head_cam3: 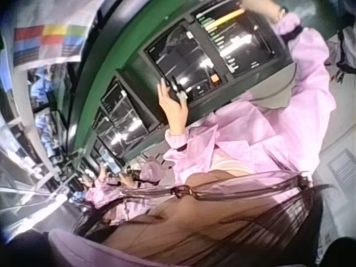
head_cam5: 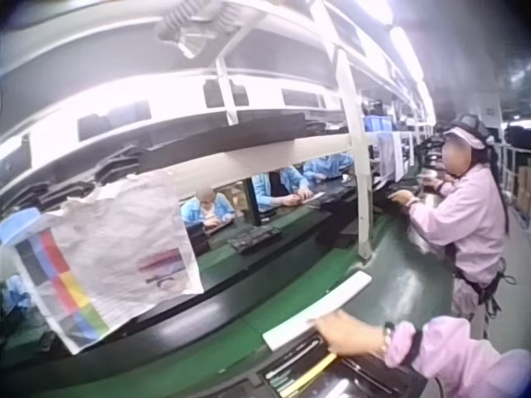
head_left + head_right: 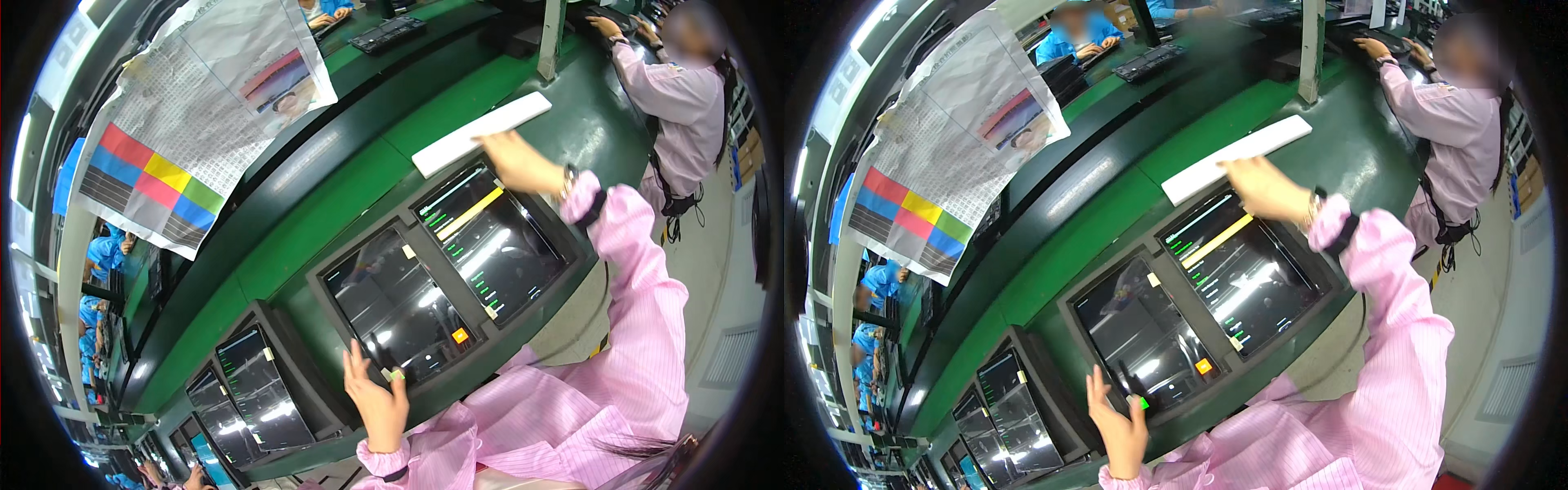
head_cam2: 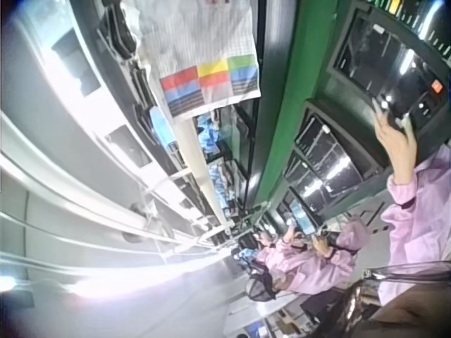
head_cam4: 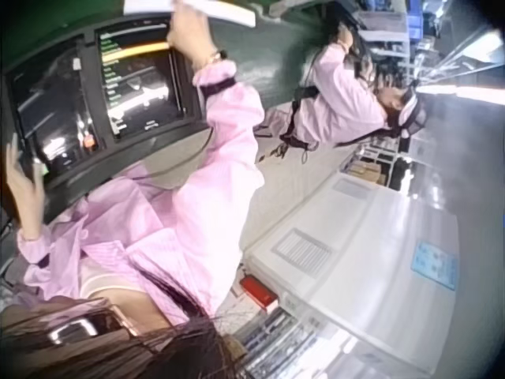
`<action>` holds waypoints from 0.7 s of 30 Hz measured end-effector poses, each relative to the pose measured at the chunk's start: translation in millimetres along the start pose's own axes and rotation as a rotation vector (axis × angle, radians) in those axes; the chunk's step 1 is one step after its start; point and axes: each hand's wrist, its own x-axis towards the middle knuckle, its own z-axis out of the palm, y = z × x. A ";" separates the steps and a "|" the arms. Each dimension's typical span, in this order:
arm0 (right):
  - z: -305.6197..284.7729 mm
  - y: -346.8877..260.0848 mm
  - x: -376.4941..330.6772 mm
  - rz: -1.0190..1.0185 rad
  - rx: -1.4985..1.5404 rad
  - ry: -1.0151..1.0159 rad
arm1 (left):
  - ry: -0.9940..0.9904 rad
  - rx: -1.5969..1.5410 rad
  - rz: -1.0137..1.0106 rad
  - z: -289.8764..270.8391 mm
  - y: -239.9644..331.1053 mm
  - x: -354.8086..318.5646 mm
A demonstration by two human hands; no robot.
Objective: The worker is performing a quality inspection or functional test on several tablet computers on an electronics assembly line.
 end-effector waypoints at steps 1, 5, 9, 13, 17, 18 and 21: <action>10.7 32.0 18.0 -0.086 0.031 0.090 | -0.058 0.034 0.049 -0.3 -2.2 -10.3; 44.9 117.5 22.9 0.204 -0.443 -0.178 | -0.185 0.149 0.121 11.8 0.4 -29.6; 35.7 137.6 14.1 0.237 -0.640 -0.230 | -0.067 0.190 0.158 25.6 -8.4 -34.0; -9.8 98.7 2.4 0.347 -0.296 -0.141 | 0.021 0.090 0.181 25.3 -12.8 -38.7; -16.8 9.2 -48.5 0.242 0.089 0.157 | 0.041 0.037 0.225 18.1 -12.0 -42.0; -29.3 -46.1 -59.6 0.313 0.302 0.078 | 0.036 0.050 0.210 13.8 -11.8 -45.2; -17.8 -139.1 -108.1 0.293 0.372 -0.093 | 0.005 0.093 0.217 7.3 -15.0 -53.1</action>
